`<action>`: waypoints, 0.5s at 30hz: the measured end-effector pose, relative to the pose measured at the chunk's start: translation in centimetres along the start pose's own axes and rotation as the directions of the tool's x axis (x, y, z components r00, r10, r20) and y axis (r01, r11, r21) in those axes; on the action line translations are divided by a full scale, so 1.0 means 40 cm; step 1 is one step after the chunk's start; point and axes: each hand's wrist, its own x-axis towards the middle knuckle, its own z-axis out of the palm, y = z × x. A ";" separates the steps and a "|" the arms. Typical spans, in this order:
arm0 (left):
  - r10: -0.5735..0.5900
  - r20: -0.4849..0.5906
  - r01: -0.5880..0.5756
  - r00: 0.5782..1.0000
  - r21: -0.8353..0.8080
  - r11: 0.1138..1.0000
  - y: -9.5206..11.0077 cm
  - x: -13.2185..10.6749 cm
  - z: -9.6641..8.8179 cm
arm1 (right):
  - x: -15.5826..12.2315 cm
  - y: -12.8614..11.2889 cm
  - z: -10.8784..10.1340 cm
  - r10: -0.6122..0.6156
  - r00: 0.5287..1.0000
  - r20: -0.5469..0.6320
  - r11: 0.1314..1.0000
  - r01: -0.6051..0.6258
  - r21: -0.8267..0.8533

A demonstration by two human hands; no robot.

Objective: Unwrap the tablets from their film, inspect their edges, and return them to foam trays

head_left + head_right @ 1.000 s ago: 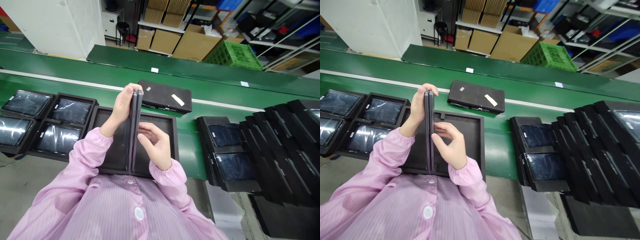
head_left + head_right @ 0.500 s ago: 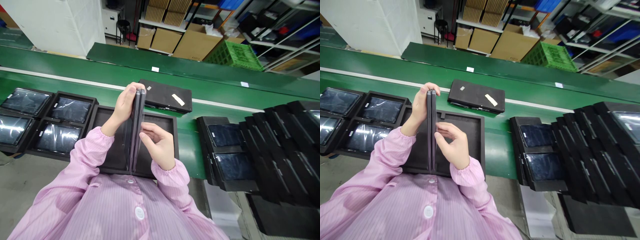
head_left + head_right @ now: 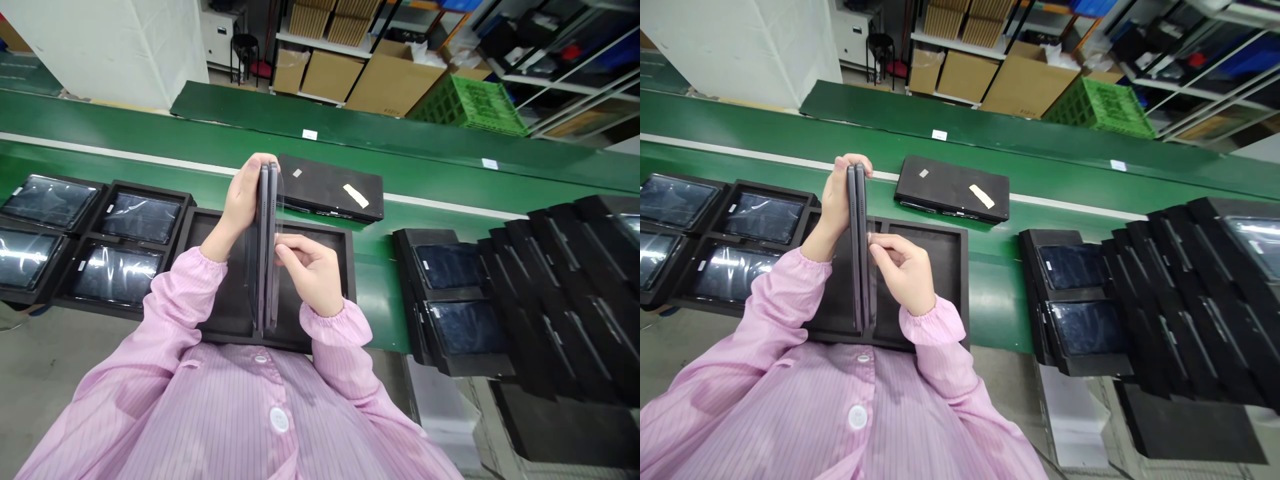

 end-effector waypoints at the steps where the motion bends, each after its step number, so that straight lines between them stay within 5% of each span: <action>1: 0.002 -0.001 -0.002 1.000 0.001 1.000 0.003 -0.001 -0.001 | -0.002 0.000 -0.001 -0.005 1.000 0.003 1.000 0.005 -0.006; 6: 0.039 -0.005 -0.039 0.999 0.049 0.998 0.051 -0.042 0.010 | -0.022 -0.023 0.008 -0.045 0.995 0.093 0.982 0.061 -0.177; 9: 0.006 -0.189 0.021 0.982 0.137 0.990 0.052 -0.098 0.023 | -0.042 -0.039 0.029 -0.087 0.990 0.112 0.904 0.126 -0.409; 12: -0.286 -0.419 0.302 0.862 -0.030 0.953 0.018 -0.139 0.026 | -0.074 -0.038 0.045 -0.147 0.987 0.068 0.850 0.161 -0.501; 15: -0.652 -0.298 0.555 0.697 -0.353 0.754 0.006 -0.138 0.018 | -0.115 -0.023 0.050 -0.219 0.970 0.106 0.817 0.242 -0.524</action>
